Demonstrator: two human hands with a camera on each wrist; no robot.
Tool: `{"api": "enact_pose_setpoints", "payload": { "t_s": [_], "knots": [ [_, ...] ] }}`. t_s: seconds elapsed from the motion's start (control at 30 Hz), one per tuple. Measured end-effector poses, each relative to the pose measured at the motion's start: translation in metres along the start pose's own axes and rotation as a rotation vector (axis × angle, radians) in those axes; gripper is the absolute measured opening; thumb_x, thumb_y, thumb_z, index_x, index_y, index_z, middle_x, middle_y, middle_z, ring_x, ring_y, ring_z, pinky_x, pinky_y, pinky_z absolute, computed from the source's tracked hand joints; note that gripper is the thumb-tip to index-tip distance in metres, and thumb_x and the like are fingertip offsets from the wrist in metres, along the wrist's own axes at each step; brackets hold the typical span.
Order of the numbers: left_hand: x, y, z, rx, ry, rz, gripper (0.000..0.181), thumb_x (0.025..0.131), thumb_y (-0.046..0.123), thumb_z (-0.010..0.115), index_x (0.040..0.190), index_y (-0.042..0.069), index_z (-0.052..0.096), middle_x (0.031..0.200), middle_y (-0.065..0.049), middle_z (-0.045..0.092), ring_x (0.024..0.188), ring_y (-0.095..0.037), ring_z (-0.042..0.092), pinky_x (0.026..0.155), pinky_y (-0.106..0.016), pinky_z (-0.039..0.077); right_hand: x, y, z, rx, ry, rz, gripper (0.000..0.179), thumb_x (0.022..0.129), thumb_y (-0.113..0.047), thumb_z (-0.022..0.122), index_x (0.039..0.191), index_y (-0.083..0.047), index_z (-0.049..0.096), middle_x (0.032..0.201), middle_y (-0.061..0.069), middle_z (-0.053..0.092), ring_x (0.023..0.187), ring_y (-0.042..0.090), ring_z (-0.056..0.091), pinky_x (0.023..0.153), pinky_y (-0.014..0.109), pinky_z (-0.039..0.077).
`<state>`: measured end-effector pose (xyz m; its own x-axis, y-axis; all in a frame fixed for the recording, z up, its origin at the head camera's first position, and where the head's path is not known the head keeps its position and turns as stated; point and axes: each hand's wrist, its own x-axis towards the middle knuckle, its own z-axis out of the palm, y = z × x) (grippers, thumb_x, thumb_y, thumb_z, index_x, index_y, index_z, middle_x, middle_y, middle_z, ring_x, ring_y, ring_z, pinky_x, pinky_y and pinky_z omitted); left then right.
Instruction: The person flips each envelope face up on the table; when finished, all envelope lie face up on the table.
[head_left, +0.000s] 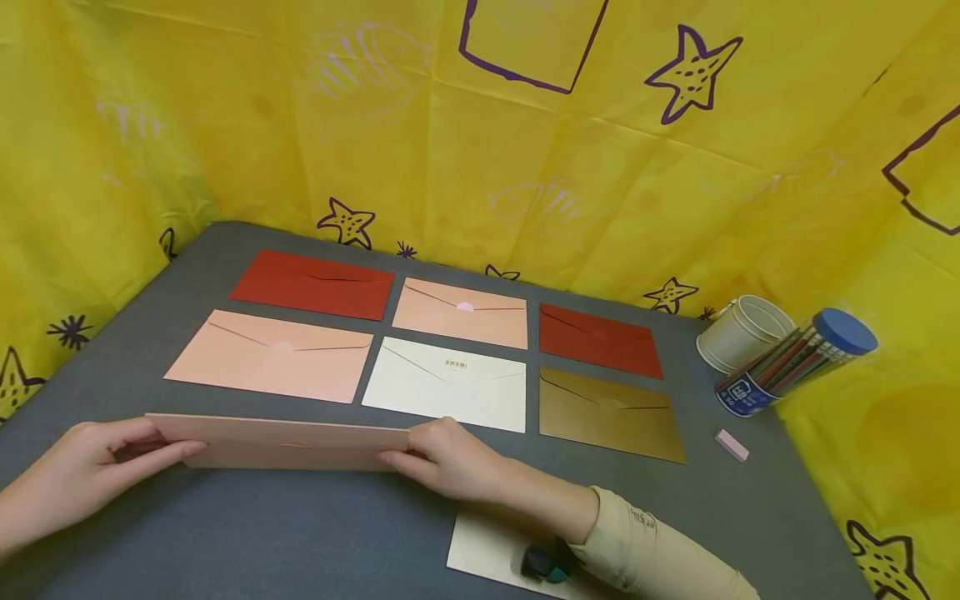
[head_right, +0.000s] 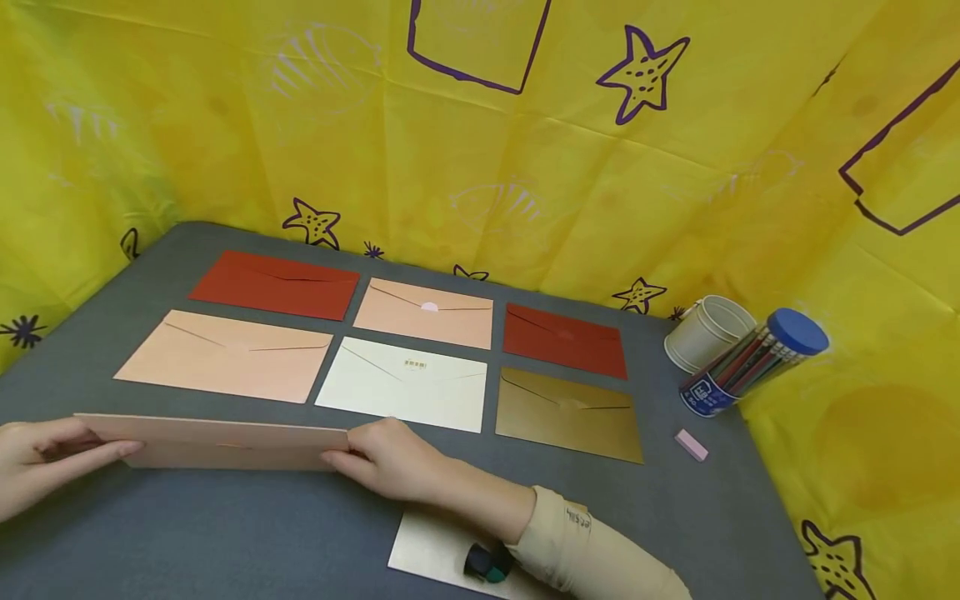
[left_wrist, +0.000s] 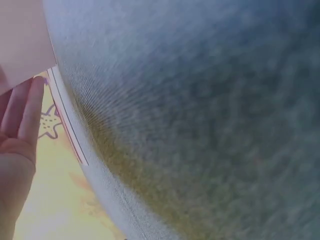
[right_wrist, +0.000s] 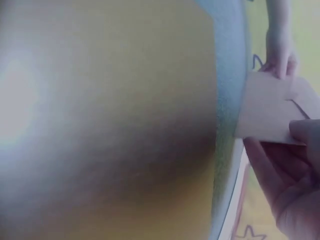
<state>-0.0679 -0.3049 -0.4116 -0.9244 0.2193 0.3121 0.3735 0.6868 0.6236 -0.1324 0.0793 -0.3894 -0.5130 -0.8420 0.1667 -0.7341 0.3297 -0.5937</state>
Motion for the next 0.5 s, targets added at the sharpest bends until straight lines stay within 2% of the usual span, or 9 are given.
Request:
{"api": "enact_pose_setpoints", "payload": {
  "t_s": [0.07, 0.1, 0.17, 0.23, 0.3, 0.43, 0.5],
  "knots": [
    [0.002, -0.004, -0.002, -0.024, -0.005, -0.125, 0.02, 0.084, 0.007, 0.075, 0.079, 0.02, 0.061, 0.062, 0.017, 0.052, 0.054, 0.0, 0.045, 0.045, -0.02, 0.03, 0.006, 0.0, 0.002, 0.043, 0.017, 0.034, 0.017, 0.097, -0.018, 0.062, 0.093, -0.008, 0.075, 0.07, -0.007, 0.063, 0.057, -0.006, 0.044, 0.054, 0.009, 0.037],
    [0.003, -0.006, -0.004, -0.021, -0.009, -0.178, 0.017, 0.086, 0.01, 0.075, 0.08, 0.018, 0.061, 0.062, 0.015, 0.052, 0.054, 0.001, 0.045, 0.045, -0.019, 0.031, 0.009, 0.0, 0.003, 0.069, 0.017, 0.052, 0.016, 0.096, -0.019, 0.063, 0.091, -0.009, 0.075, 0.067, -0.008, 0.062, 0.056, -0.007, 0.044, 0.052, 0.009, 0.037],
    [0.005, -0.011, -0.008, -0.009, -0.027, -0.275, 0.012, 0.088, 0.018, 0.074, 0.088, 0.012, 0.063, 0.067, 0.013, 0.06, 0.058, 0.002, 0.051, 0.047, -0.017, 0.036, 0.016, 0.0, 0.007, 0.121, 0.008, 0.091, 0.016, 0.095, -0.02, 0.065, 0.088, -0.01, 0.075, 0.063, -0.01, 0.06, 0.054, -0.008, 0.048, 0.051, 0.01, 0.04],
    [0.007, -0.017, -0.012, 0.003, -0.048, -0.359, 0.025, 0.088, 0.024, 0.074, 0.101, 0.004, 0.066, 0.076, 0.006, 0.068, 0.064, 0.002, 0.057, 0.051, -0.016, 0.043, 0.023, -0.001, 0.011, 0.183, -0.011, 0.142, 0.016, 0.094, -0.022, 0.067, 0.085, -0.011, 0.074, 0.061, -0.012, 0.061, 0.053, -0.008, 0.054, 0.052, 0.013, 0.046],
    [0.009, -0.023, -0.016, 0.014, -0.07, -0.425, 0.042, 0.088, 0.03, 0.074, 0.111, -0.003, 0.064, 0.083, 0.001, 0.071, 0.067, 0.003, 0.059, 0.055, -0.018, 0.049, 0.029, -0.002, 0.016, 0.267, -0.041, 0.213, 0.019, 0.093, -0.024, 0.068, 0.08, -0.011, 0.074, 0.059, -0.012, 0.062, 0.052, -0.004, 0.059, 0.052, 0.018, 0.051],
    [0.012, -0.035, -0.024, 0.018, -0.162, -0.551, 0.065, 0.089, 0.041, 0.07, 0.12, -0.013, 0.054, 0.09, -0.01, 0.07, 0.067, -0.001, 0.059, 0.056, -0.023, 0.054, 0.041, -0.004, 0.024, 0.41, -0.095, 0.363, 0.025, 0.091, -0.026, 0.07, 0.071, -0.011, 0.072, 0.055, -0.009, 0.062, 0.049, 0.004, 0.063, 0.054, 0.022, 0.053],
    [0.014, -0.042, -0.028, 0.015, -0.224, -0.612, 0.077, 0.088, 0.049, 0.067, 0.123, -0.017, 0.049, 0.093, -0.012, 0.068, 0.071, -0.006, 0.061, 0.059, -0.026, 0.055, 0.046, -0.005, 0.026, 0.482, -0.121, 0.425, 0.024, 0.091, -0.024, 0.071, 0.072, -0.011, 0.071, 0.057, -0.007, 0.064, 0.05, 0.007, 0.065, 0.055, 0.024, 0.054]
  ]
}}
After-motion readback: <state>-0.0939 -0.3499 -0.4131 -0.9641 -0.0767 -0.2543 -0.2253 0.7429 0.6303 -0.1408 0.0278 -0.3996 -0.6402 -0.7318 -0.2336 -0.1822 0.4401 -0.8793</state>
